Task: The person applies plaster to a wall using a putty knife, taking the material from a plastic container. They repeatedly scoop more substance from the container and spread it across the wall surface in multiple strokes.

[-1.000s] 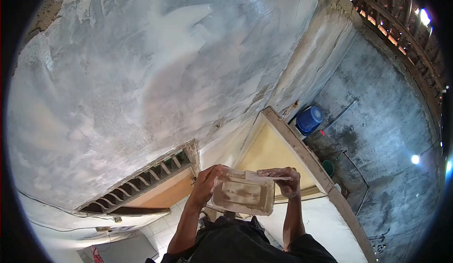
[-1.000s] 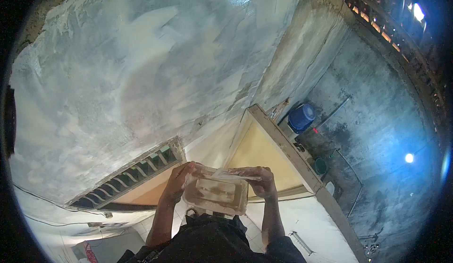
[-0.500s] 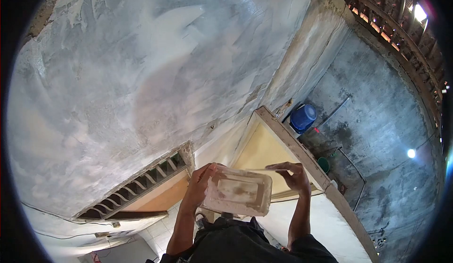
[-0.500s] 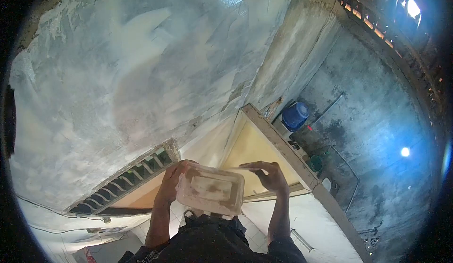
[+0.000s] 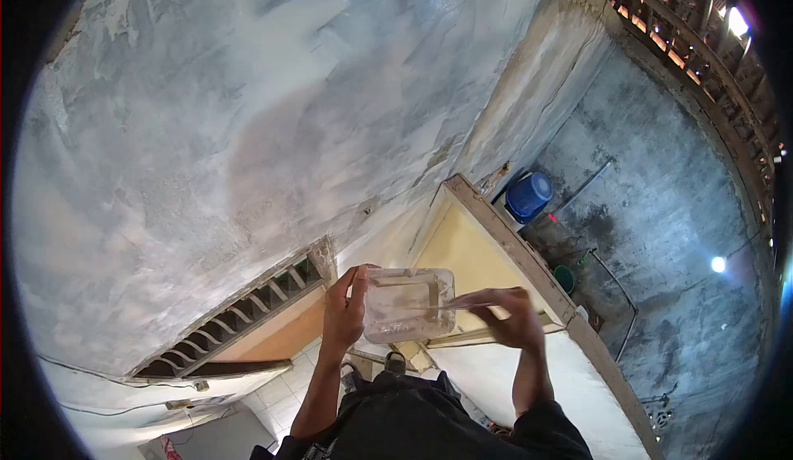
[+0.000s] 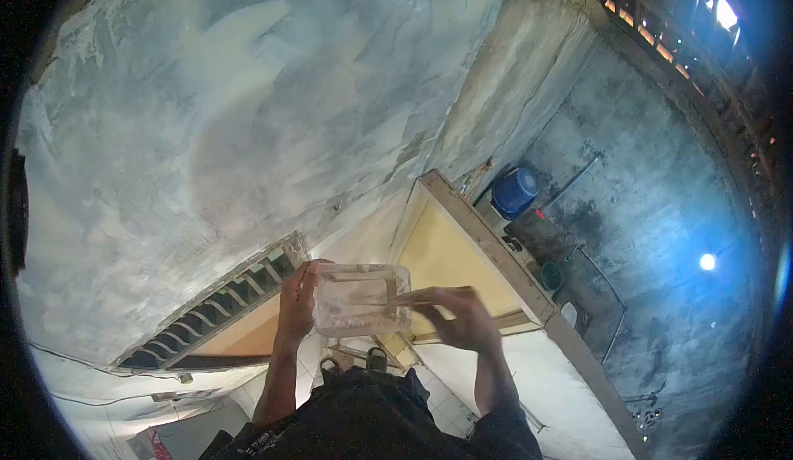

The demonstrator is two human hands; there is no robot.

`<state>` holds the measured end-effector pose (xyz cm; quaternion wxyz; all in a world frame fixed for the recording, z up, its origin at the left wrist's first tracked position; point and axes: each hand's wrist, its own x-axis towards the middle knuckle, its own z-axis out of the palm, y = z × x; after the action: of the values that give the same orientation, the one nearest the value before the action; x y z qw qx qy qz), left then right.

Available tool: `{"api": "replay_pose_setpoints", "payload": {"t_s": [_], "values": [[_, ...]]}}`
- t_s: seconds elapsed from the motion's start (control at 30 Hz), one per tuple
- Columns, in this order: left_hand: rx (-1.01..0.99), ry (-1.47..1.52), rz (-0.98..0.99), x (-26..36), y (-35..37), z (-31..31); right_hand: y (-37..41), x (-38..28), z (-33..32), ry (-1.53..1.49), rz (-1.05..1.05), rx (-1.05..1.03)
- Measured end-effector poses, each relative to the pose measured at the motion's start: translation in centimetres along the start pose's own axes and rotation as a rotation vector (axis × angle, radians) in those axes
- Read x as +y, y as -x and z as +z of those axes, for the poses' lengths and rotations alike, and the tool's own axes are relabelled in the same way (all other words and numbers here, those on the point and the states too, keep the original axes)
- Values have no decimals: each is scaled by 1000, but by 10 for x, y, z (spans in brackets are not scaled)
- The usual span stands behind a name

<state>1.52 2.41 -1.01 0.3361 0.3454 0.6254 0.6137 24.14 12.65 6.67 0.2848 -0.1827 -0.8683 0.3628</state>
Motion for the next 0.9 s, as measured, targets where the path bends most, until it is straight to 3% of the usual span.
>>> {"api": "replay_pose_setpoints", "payload": {"t_s": [0.1, 0.17, 0.27, 0.37, 0.53, 0.63, 0.7, 0.73, 0.83, 0.87, 0.9], "values": [[-25, -73, -5, -1, 2, 3, -7, 8, 25, 154, -80, -154], [10, 16, 56, 0, 2, 4, -12, 9, 37, 365, -161, -361], [111, 20, 132, -23, -3, -2, -14, 10, 47, 312, -161, -383], [172, -85, 49, -12, 3, -9, -17, 17, 52, 265, -168, -426], [242, -166, 83, -30, 2, -10, -25, 18, 48, 249, -96, -488], [204, -119, 85, -32, 0, -18, -25, 32, 44, 37, -27, -361], [187, -55, 42, -29, 0, -18, -26, 39, 38, -168, 102, -127], [198, 66, 31, -27, 1, -16, -25, 49, 34, -356, 243, -140], [217, 188, 9, -27, 3, -15, -27, 63, 40, -959, 366, 218], [233, 194, -2, -29, 4, -16, -29, 69, 41, -962, 368, 226], [227, 189, -4, -34, 3, -20, -31, 80, 43, -1073, 400, 371]]}}
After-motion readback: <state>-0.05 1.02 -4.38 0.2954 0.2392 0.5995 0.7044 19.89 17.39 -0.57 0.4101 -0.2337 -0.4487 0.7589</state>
